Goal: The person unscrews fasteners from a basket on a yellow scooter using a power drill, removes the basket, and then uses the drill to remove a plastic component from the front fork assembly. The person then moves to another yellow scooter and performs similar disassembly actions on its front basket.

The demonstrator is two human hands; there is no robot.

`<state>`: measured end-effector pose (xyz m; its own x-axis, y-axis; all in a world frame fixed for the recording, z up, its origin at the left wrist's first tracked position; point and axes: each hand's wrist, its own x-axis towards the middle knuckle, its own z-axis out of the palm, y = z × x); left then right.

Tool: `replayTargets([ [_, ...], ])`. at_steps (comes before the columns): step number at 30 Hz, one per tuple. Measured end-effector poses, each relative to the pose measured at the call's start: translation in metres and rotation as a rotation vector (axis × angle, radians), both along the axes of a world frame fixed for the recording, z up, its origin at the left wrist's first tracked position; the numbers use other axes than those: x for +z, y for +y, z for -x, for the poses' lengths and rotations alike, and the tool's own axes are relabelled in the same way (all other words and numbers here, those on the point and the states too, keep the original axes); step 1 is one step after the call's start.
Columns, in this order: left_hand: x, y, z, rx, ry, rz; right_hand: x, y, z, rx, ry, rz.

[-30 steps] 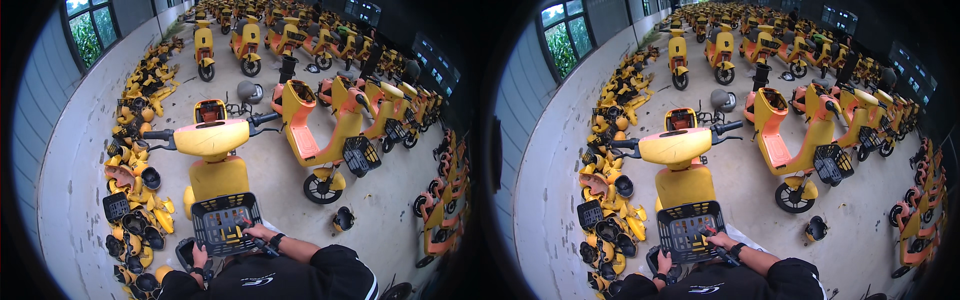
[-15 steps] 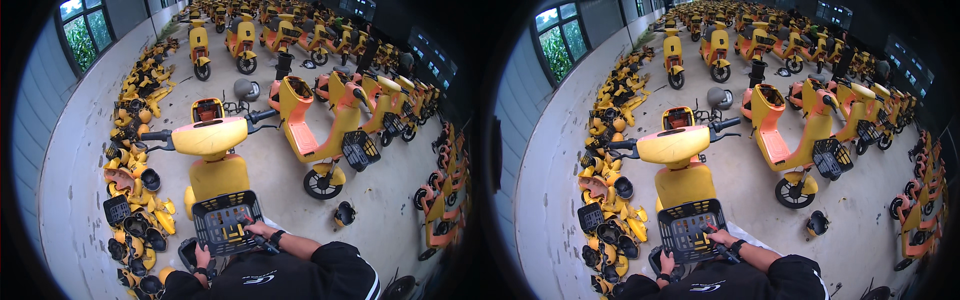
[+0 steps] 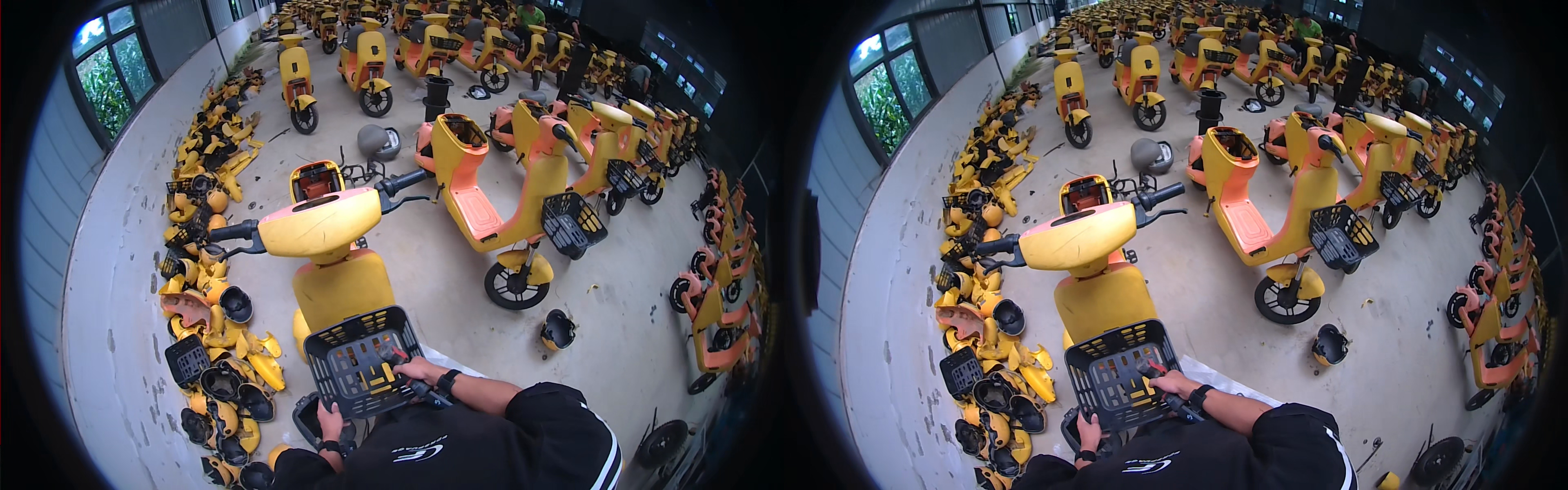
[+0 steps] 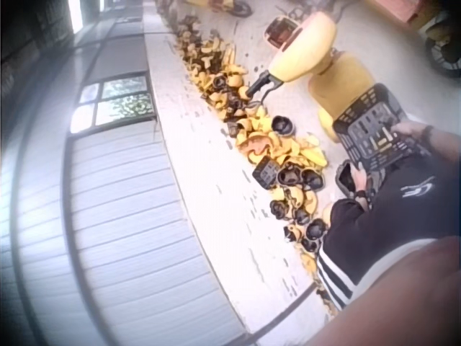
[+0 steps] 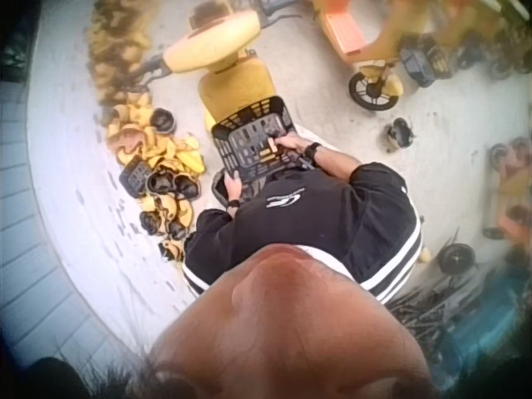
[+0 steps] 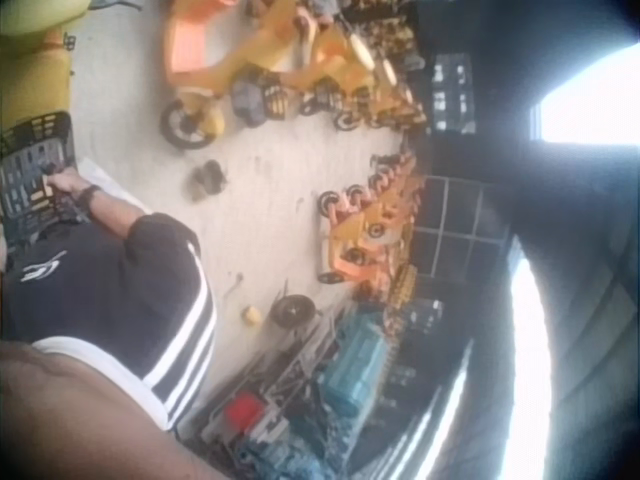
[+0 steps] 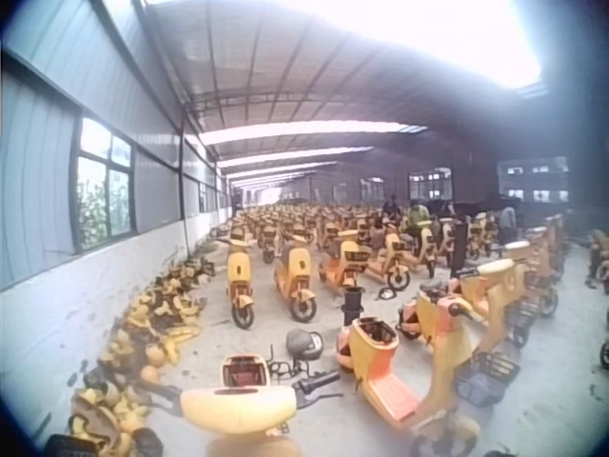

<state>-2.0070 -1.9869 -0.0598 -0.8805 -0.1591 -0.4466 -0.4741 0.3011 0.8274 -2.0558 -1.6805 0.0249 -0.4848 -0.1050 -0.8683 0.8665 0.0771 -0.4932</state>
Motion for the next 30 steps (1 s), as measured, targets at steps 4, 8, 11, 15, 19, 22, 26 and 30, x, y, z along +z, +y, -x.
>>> replayTargets([
  [4,0.011,0.001,-0.005,-0.007,-0.046,0.024,-0.013,-0.001,-0.002,0.059,0.134,-0.057],
  [8,0.024,0.006,0.004,-0.042,-0.022,-0.007,-0.001,0.014,0.003,0.189,0.155,-0.088],
  [11,0.020,0.007,0.012,0.017,-0.100,0.000,-0.002,0.032,0.003,0.360,0.205,-0.155],
  [15,0.018,0.005,0.013,0.010,-0.086,0.028,0.003,0.038,-0.002,0.502,0.264,-0.173],
  [19,0.014,0.001,0.010,-0.022,-0.068,0.037,0.007,0.032,-0.005,0.596,0.527,-0.220],
  [22,0.017,0.000,0.010,-0.056,-0.166,0.001,0.012,0.022,0.000,0.692,0.633,-0.243],
  [26,0.022,0.001,0.009,-0.032,-0.185,-0.021,0.024,0.007,0.012,0.821,0.609,-0.259],
  [30,0.021,0.008,0.007,0.034,-0.105,0.037,0.012,0.004,0.010,0.746,0.638,-0.215],
])
